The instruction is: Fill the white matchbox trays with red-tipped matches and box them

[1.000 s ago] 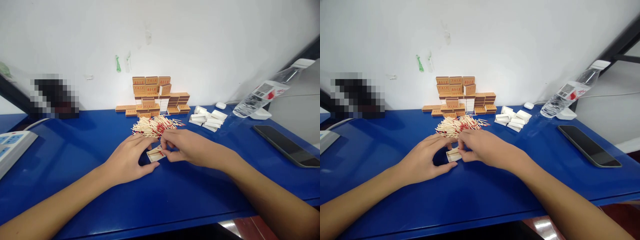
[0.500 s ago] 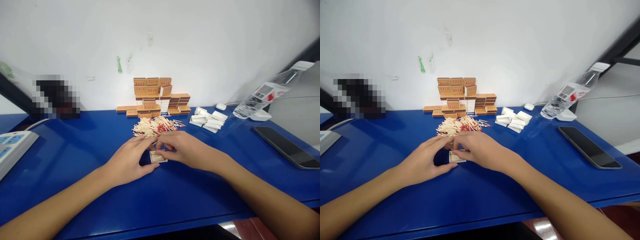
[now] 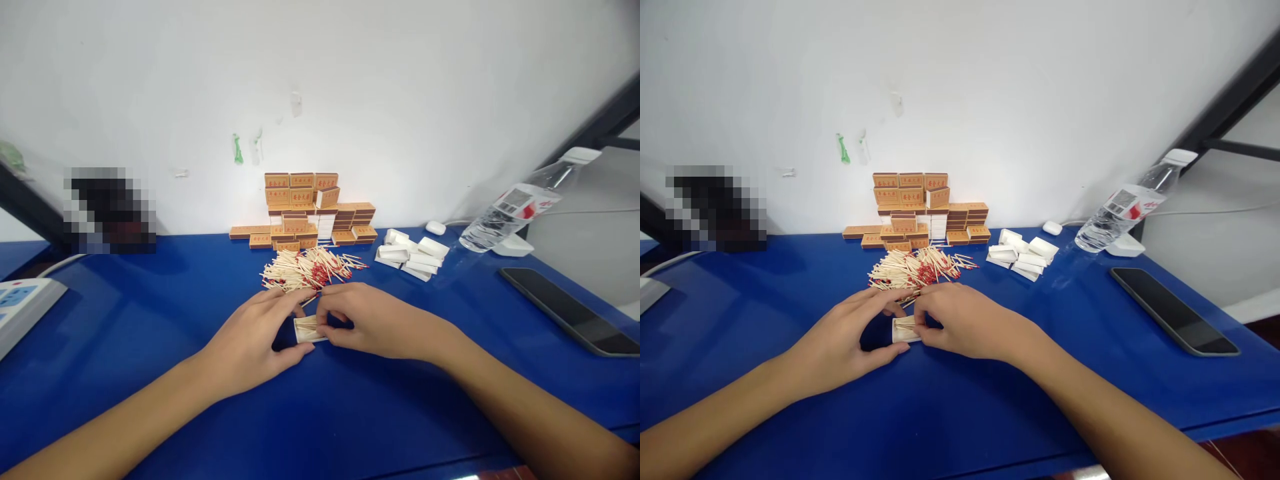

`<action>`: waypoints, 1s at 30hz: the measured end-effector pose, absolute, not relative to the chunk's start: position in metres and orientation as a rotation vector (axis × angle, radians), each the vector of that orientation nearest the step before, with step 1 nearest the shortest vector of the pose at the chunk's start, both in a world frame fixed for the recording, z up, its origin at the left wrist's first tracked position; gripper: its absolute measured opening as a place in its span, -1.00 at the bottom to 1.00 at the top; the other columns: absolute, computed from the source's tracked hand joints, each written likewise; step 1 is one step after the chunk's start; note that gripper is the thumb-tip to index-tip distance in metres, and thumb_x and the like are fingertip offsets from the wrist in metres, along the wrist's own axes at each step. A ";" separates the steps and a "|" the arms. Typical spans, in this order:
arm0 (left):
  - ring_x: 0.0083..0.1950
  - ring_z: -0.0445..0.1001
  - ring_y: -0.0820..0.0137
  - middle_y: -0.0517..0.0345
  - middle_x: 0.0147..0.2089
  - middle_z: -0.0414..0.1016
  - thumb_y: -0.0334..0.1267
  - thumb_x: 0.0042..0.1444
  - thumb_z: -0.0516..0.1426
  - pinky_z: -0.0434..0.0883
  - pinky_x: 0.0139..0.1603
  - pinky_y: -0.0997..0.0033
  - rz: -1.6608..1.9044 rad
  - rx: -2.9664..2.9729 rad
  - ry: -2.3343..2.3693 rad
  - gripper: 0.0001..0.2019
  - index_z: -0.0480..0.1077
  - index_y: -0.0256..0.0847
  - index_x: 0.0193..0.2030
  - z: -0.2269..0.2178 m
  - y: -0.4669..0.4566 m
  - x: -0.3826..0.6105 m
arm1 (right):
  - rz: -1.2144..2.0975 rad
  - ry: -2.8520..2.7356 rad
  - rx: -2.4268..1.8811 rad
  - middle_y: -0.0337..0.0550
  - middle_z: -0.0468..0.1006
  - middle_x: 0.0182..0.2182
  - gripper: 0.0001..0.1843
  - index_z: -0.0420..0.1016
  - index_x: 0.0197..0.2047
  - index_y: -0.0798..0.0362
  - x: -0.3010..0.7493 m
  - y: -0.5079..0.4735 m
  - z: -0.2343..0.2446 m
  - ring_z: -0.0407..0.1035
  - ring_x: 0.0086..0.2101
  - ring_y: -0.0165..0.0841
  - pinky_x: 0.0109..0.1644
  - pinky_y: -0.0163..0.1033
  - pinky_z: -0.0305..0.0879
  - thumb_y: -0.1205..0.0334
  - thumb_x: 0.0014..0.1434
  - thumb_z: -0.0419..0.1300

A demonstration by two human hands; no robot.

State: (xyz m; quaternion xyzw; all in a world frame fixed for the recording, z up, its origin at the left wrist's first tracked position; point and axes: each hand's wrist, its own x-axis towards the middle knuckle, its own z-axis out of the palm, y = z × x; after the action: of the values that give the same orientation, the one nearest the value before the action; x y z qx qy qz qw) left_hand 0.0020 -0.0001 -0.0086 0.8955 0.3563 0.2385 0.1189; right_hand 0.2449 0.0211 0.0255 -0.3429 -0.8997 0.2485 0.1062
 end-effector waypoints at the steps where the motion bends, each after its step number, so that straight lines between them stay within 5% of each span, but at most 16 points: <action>1: 0.28 0.56 0.05 -0.03 0.19 0.62 -0.18 0.27 0.32 0.52 0.27 -0.12 0.693 2.624 1.046 -0.34 0.18 -0.08 0.43 -0.009 0.000 0.002 | 0.734 -2.638 -1.005 -0.23 0.51 -0.34 -0.90 0.51 -0.31 0.07 0.243 0.020 0.025 0.30 -0.36 -0.42 -0.26 -0.28 0.14 0.39 0.26 0.27; 17: 0.24 0.59 0.08 -0.01 0.20 0.62 -0.22 0.28 0.28 0.55 0.27 -0.07 0.666 2.677 1.037 -0.33 0.16 -0.04 0.47 -0.004 -0.002 -0.002 | 0.470 -2.567 -1.030 -0.20 0.50 -0.36 -0.90 0.50 -0.15 0.06 0.247 0.048 -0.006 0.31 -0.33 -0.37 -0.21 -0.24 0.17 0.31 0.42 0.16; 30: 0.20 0.62 0.10 -0.03 0.18 0.63 -0.19 0.29 0.28 0.55 0.27 -0.06 0.713 2.713 1.083 -0.36 0.15 -0.10 0.43 -0.005 0.001 -0.002 | 0.467 -2.561 -1.158 -0.15 0.56 -0.28 -0.89 0.44 -0.16 0.04 0.254 0.032 0.026 0.35 -0.36 -0.36 -0.24 -0.23 0.17 0.25 0.45 0.14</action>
State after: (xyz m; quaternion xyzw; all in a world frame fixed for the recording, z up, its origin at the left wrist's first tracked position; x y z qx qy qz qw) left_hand -0.0025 0.0014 -0.0053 0.9002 0.3593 0.2366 0.0674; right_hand 0.2541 0.0322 0.0257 -0.4020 -0.8893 0.1623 0.1459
